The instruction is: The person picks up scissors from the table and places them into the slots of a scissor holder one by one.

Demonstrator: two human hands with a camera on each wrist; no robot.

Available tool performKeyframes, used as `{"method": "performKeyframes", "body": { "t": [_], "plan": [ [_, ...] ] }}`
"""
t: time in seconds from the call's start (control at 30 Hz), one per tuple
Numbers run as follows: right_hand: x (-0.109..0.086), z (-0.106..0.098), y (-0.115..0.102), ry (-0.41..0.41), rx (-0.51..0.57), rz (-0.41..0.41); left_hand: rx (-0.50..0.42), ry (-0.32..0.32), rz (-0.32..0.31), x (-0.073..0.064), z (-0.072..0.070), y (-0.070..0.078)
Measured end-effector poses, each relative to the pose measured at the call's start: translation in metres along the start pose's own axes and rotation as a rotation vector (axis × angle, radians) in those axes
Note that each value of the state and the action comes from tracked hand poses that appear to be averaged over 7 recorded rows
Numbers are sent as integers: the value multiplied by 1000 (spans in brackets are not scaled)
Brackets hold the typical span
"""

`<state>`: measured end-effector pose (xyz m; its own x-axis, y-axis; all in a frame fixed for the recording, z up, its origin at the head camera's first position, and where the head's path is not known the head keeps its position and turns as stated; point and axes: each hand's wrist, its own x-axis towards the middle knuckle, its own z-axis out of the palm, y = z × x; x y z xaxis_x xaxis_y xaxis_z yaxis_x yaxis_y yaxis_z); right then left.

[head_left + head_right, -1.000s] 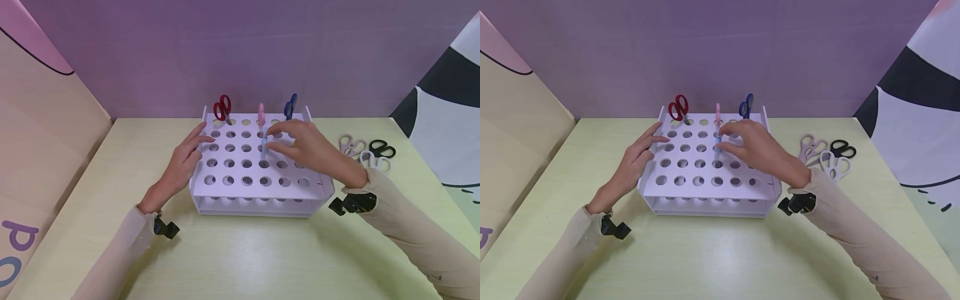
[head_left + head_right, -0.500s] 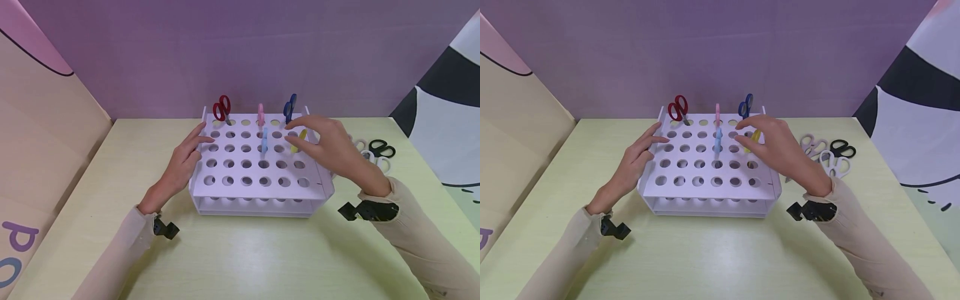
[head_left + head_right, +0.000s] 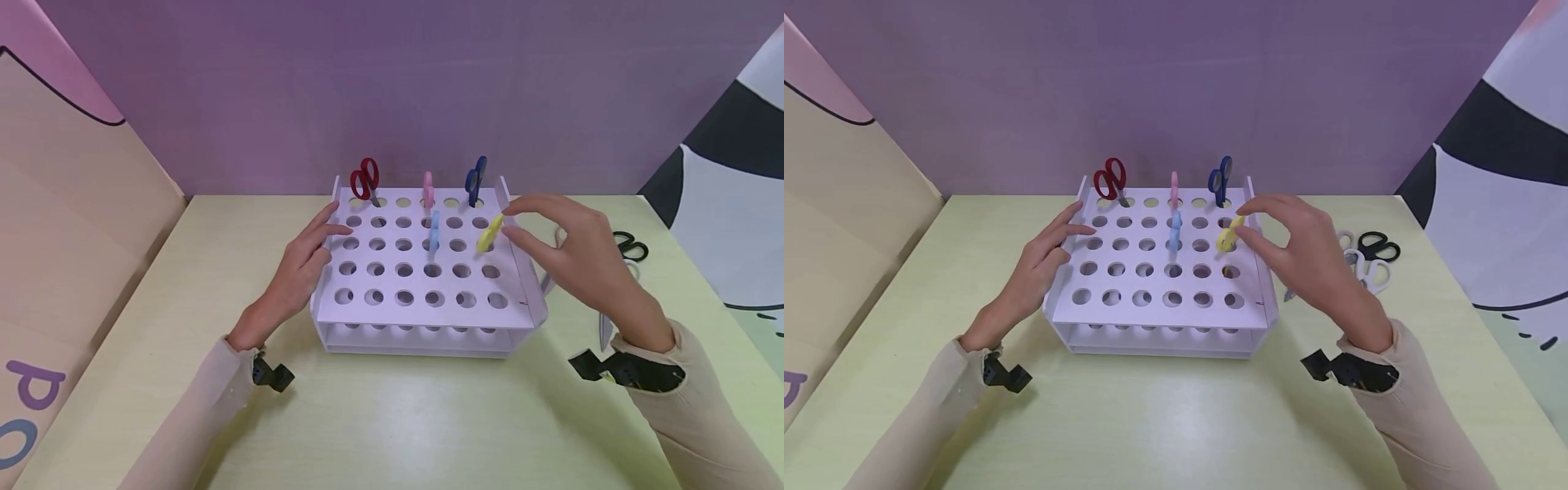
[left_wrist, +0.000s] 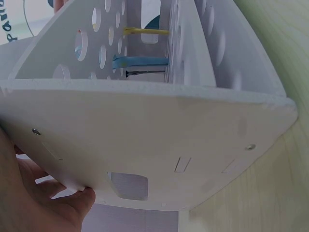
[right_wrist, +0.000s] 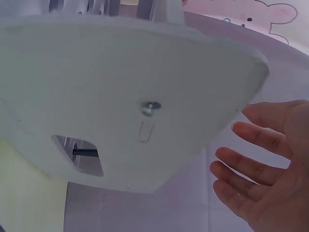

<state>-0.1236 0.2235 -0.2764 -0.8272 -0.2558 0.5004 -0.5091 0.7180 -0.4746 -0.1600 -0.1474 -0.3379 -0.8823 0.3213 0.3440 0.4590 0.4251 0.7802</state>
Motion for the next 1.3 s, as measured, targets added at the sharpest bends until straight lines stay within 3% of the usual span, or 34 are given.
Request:
{"method": "performKeyframes", "body": {
  "t": [0.23,0.6,0.87,1.1,1.3],
  "plan": [
    [-8,-12,12,88,8,16,7,-5,1,0,0,-1],
    [-18,-23,42,151,-23,122,7,-5,-4,-1,1,-2],
    [-18,-30,62,171,-40,180,9,-2,0,0,1,-2],
    [-21,-34,87,152,-73,284,5,-2,-8,0,1,-1],
    [-24,-34,110,137,-127,302,4,-2,-13,0,1,0]
  ]
}}
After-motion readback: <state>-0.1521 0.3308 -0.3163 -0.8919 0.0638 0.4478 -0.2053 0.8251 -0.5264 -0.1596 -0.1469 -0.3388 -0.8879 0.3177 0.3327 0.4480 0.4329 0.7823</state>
